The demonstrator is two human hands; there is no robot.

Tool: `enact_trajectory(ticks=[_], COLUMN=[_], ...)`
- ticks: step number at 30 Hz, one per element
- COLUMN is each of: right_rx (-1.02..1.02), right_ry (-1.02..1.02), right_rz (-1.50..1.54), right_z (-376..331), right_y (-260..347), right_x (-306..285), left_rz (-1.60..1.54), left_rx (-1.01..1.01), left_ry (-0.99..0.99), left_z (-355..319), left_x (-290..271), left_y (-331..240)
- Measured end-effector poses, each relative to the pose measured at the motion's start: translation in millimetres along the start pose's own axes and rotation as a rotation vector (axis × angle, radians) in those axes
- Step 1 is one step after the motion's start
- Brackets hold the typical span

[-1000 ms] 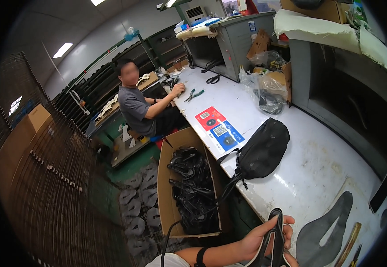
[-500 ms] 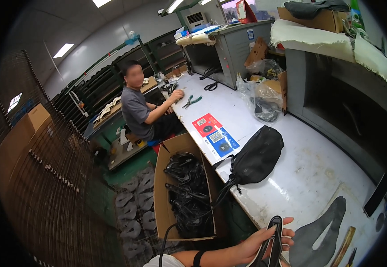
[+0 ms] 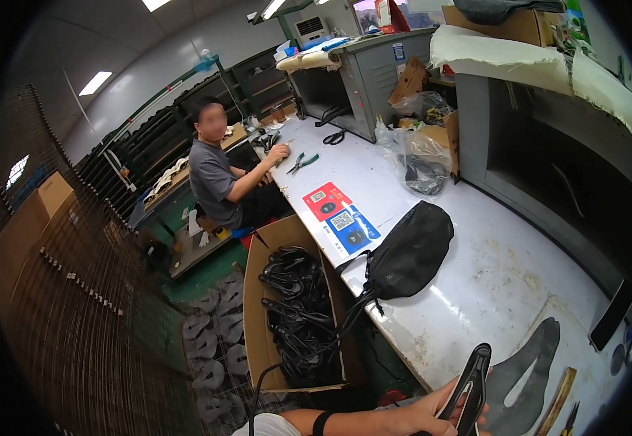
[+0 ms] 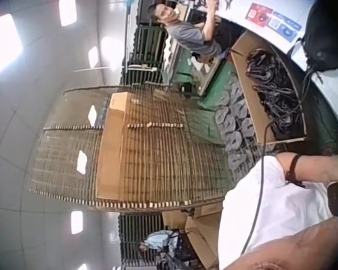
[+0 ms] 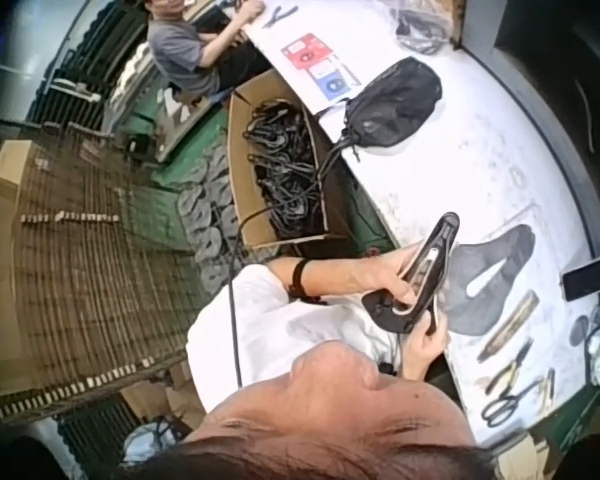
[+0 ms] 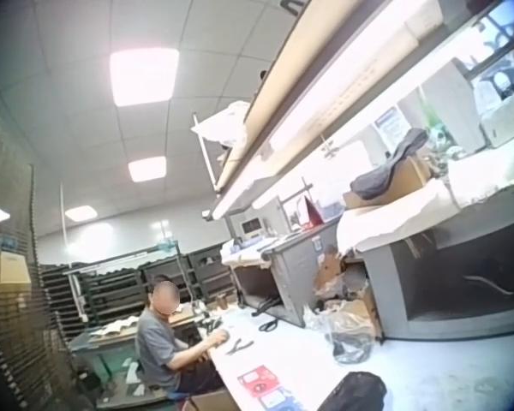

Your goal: The person trims the edges of a bicycle saddle with shears, places it onto a leather piece, and then uses a utility knife to trim excess material from the underside and the inner opening.

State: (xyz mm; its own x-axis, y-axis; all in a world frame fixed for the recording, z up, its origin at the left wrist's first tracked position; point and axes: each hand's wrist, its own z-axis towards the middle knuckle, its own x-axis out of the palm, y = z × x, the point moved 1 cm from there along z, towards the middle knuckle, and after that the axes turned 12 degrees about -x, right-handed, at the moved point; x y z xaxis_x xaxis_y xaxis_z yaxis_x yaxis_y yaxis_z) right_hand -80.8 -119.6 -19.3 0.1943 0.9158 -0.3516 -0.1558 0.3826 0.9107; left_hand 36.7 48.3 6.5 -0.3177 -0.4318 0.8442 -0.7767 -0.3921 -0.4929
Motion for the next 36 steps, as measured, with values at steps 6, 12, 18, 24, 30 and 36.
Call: enact_trajectory(ticks=[6,12,18,24,30,36], right_rx=[0.026,0.090,0.201,0.321,0.063,-0.081], right_ry=[0.036,0.040,0.247,0.065,0.164,0.084], right_rz=[-0.004,0.298,0.427,0.700,0.129,-0.070], right_z=[-7.0,-6.4,1.7,3.1,-1.2,5.0], right_y=[-14.1,-12.7,-7.9,11.5,6.8,15.8], right_x=[-3.4,-5.4,-19.3,-14.8,-13.0,-10.1], left_rz=[-0.073,-0.052,0.091,0.274,0.308,0.249], left_rx=[0.008,-0.101,-0.119,-0.141,-0.179,-0.202], left_ry=[-0.005,-0.011,0.006,0.049,0.049,0.055], left_z=[0.8,-1.1,-2.4,-1.0,-1.9,-3.7], left_x=[0.2,11.2,13.8,27.2,31.4,35.1], left_y=[2.8,-5.5,-3.3,-0.6,-2.7,-4.0])
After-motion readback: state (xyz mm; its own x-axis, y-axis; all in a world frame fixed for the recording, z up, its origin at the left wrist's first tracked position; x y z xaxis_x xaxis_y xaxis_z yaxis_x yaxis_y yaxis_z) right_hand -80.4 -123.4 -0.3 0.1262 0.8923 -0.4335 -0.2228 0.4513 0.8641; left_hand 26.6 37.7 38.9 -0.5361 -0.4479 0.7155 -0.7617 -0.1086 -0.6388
